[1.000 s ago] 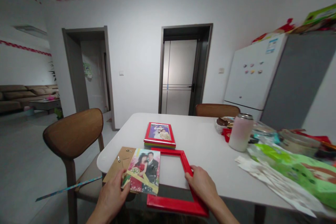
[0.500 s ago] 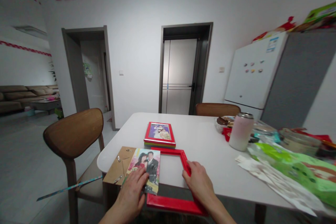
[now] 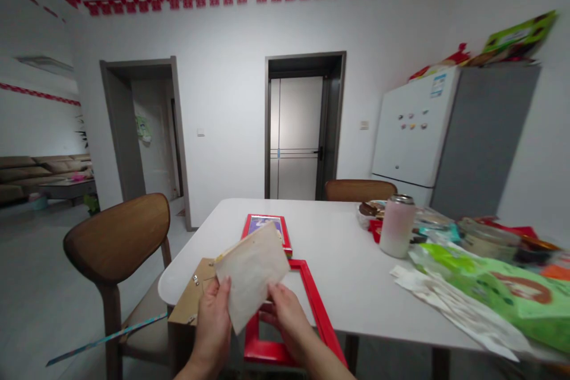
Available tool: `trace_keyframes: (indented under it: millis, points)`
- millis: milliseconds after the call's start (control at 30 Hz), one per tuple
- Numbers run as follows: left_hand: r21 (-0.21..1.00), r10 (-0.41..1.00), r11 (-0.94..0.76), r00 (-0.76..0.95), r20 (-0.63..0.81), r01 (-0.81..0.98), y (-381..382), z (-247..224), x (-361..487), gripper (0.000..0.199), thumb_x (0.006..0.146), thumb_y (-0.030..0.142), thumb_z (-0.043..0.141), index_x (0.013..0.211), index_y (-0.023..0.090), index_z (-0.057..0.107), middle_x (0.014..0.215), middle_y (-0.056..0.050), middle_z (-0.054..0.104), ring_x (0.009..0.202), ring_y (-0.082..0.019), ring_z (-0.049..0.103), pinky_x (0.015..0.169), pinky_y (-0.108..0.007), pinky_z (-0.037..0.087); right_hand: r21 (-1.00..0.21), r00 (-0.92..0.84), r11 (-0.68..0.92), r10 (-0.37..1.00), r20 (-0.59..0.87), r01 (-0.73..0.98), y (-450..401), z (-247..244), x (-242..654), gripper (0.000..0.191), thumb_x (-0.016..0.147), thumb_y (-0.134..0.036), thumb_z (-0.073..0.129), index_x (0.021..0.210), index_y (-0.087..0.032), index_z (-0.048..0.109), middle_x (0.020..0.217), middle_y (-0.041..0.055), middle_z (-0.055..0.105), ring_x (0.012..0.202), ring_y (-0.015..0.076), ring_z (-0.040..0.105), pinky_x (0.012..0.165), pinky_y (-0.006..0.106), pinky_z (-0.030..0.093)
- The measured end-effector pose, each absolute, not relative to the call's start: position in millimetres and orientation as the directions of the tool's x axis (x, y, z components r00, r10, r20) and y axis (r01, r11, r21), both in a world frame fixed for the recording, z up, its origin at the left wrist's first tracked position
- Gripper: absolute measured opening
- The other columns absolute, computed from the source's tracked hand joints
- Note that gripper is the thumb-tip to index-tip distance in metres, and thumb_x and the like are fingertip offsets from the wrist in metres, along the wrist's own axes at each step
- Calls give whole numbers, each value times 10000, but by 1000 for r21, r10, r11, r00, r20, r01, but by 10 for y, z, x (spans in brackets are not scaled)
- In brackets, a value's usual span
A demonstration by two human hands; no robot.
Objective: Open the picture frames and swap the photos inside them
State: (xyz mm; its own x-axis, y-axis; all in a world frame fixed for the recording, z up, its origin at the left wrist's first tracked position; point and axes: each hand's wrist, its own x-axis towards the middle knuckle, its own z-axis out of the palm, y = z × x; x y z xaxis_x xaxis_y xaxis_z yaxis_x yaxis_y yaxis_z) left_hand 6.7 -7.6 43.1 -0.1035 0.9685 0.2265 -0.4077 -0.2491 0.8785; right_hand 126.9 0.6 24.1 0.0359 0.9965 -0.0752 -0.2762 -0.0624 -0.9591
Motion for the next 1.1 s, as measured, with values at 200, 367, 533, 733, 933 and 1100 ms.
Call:
trace_keyframes:
  millis: [200, 367, 533, 733, 933, 1100]
  points:
    - [884, 990, -106, 36, 138, -455, -46, 103, 197, 563, 641, 320, 576, 1135, 82, 446, 1138, -154, 524, 1054, -232, 479, 876, -293, 387, -937, 161, -23, 983, -84, -350, 44, 330, 1736, 401, 626, -167, 438, 1023, -159, 494, 758, 49, 675, 667, 178, 621, 558, 268, 476]
    - [966, 970, -208, 159, 184, 153, -98, -25, 52, 535, 623, 163, 497, 1150, 92, 441, 1226, -121, 450, 1142, -193, 388, 971, -289, 281, -986, 144, -168, 976, -166, 4, 157, 302, 2096, 406, 599, -132, 391, 969, -123, 557, 645, 56, 671, 567, 174, 618, 503, 251, 459]
    - [768, 909, -383, 356, 215, 513, -173, -63, 55, 589, 547, 101, 520, 1132, 71, 468, 1267, -156, 386, 1173, -240, 341, 992, -341, 258, -940, 169, -109, 984, -56, 323, 384, 154, 2063, 417, 611, -134, 334, 940, -69, 581, 624, 65, 662, 544, 154, 604, 488, 223, 438]
    - [698, 874, -453, 430, 226, 555, -169, -44, 9, 592, 566, 137, 564, 1141, 43, 456, 1271, -189, 362, 1180, -256, 324, 992, -359, 263, -850, 202, -79, 979, 33, 521, 463, 145, 2013, 415, 617, -137, 334, 925, -66, 603, 693, 78, 669, 570, 151, 591, 494, 210, 402]
    - [644, 857, -476, 481, 186, 600, -174, -20, -1, 641, 557, 159, 623, 1160, 53, 434, 1287, -206, 323, 1188, -270, 305, 992, -382, 258, -675, 190, -46, 972, 140, 736, 474, 156, 2044, 339, 624, -148, 385, 851, -117, 634, 788, 91, 667, 707, 172, 583, 612, 215, 376]
    - [606, 843, -504, 503, 191, 615, -181, 5, -36, 606, 570, 154, 633, 1137, 40, 449, 1271, -222, 343, 1185, -272, 310, 989, -391, 261, -543, 210, -84, 962, 174, 836, 479, 143, 1994, 321, 678, -185, 372, 886, -141, 611, 864, 94, 652, 772, 171, 572, 655, 223, 362]
